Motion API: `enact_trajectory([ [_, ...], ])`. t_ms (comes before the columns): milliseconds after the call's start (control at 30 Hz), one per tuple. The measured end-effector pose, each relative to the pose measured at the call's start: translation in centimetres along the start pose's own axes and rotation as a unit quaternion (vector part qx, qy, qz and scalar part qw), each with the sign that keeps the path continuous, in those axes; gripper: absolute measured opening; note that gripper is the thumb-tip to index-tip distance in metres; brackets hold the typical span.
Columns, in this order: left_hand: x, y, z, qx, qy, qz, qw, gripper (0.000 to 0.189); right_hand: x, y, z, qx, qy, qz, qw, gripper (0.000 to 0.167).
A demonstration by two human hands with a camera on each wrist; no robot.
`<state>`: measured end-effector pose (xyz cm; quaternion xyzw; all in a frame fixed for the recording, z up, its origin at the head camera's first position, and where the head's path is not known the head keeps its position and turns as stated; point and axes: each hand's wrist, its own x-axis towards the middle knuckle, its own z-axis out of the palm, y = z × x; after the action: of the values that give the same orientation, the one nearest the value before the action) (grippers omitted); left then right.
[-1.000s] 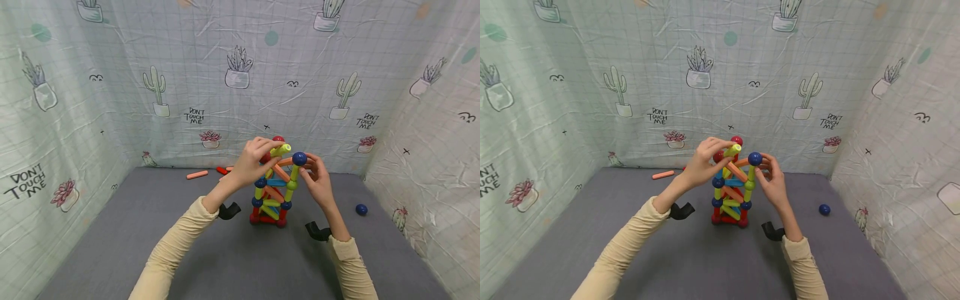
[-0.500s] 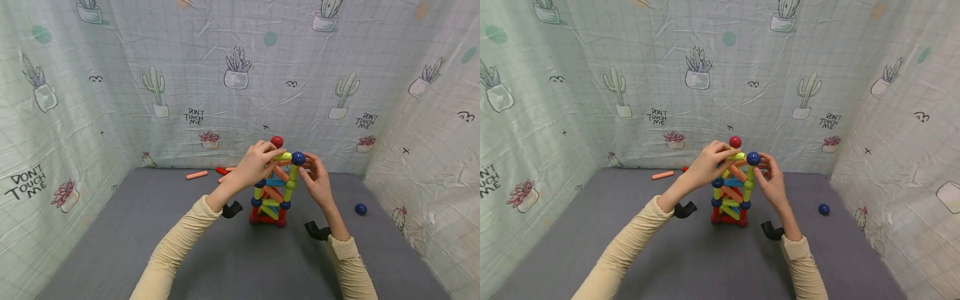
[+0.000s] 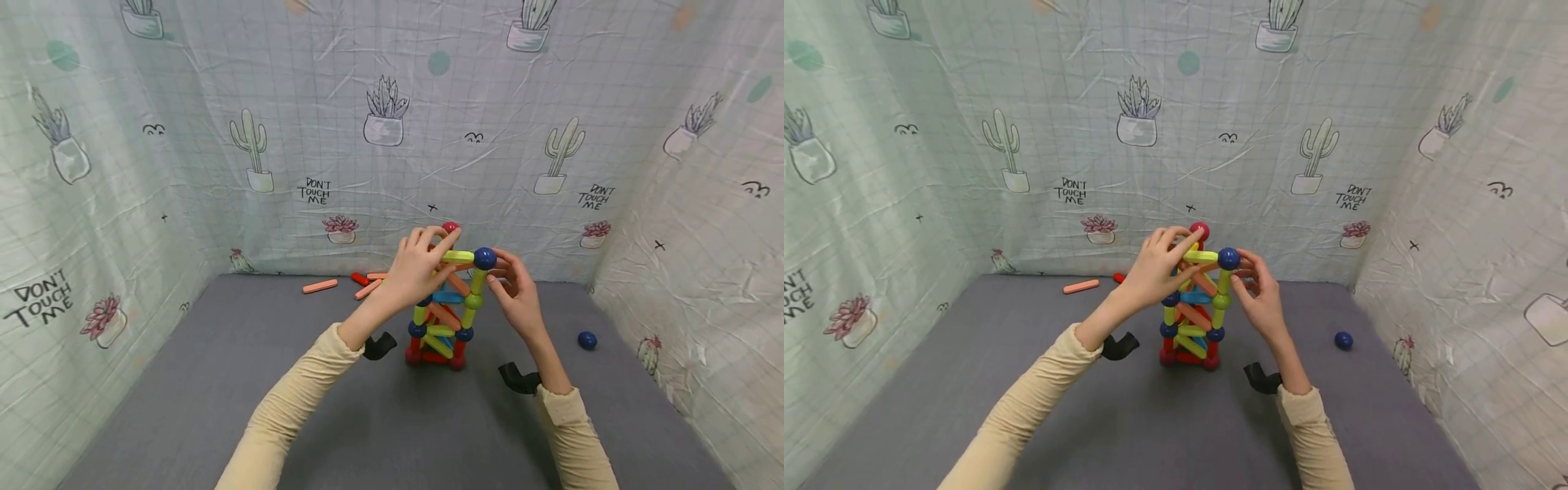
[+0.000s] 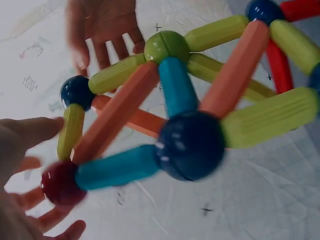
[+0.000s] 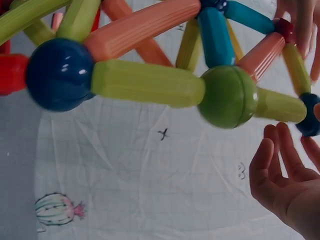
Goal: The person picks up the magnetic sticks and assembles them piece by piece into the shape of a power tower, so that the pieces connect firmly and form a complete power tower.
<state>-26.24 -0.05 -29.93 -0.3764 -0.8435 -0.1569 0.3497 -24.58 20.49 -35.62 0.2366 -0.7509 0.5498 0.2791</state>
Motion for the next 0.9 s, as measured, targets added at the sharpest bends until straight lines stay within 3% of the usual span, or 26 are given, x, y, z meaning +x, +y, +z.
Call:
enact_trajectory([
  [100,-1.9,-1.0,0.6,-0.1,0.071,-0.045,0.9914,0.069,-0.3,0.6,-0.1,-0.033,-0.032,0.045,0.9979,0.042],
  [167,-3.5,-1.5,1.4,-0.147,0.094,-0.084,0.9812,0.075,-0.5,1.0,-0.2,-0.055,-0.067,0.082,0.9929,0.042],
  [267,-5.5,-2.1,3.1,-0.184,0.062,-0.135,0.9716,0.072,-0.8,1.6,-0.3,-0.07,-0.125,0.118,0.9826,0.041],
  [367,-6.8,-2.4,4.5,-0.191,0.01,-0.149,0.9702,0.059,-1.0,2.1,-0.2,-0.061,-0.15,0.133,0.9777,0.039],
  [433,-7.1,-2.6,5.0,-0.195,0.0,-0.142,0.9704,0.05,-1.1,2.4,0.0,-0.053,-0.15,0.132,0.9784,0.038],
  [533,-7.0,-3.1,5.1,-0.197,0.011,-0.128,0.972,0.043,-1.3,2.4,0.1,-0.051,-0.141,0.125,0.9809,0.036],
  [667,-6.7,-4.7,5.0,-0.207,0.002,-0.129,0.9698,0.039,-1.8,1.9,0.6,-0.058,-0.136,0.104,0.9836,0.032],
  [900,-5.9,-8.3,5.3,-0.269,-0.036,-0.136,0.9527,0.034,-3.3,0.1,3.4,-0.052,-0.104,0.067,0.9909,0.028],
])
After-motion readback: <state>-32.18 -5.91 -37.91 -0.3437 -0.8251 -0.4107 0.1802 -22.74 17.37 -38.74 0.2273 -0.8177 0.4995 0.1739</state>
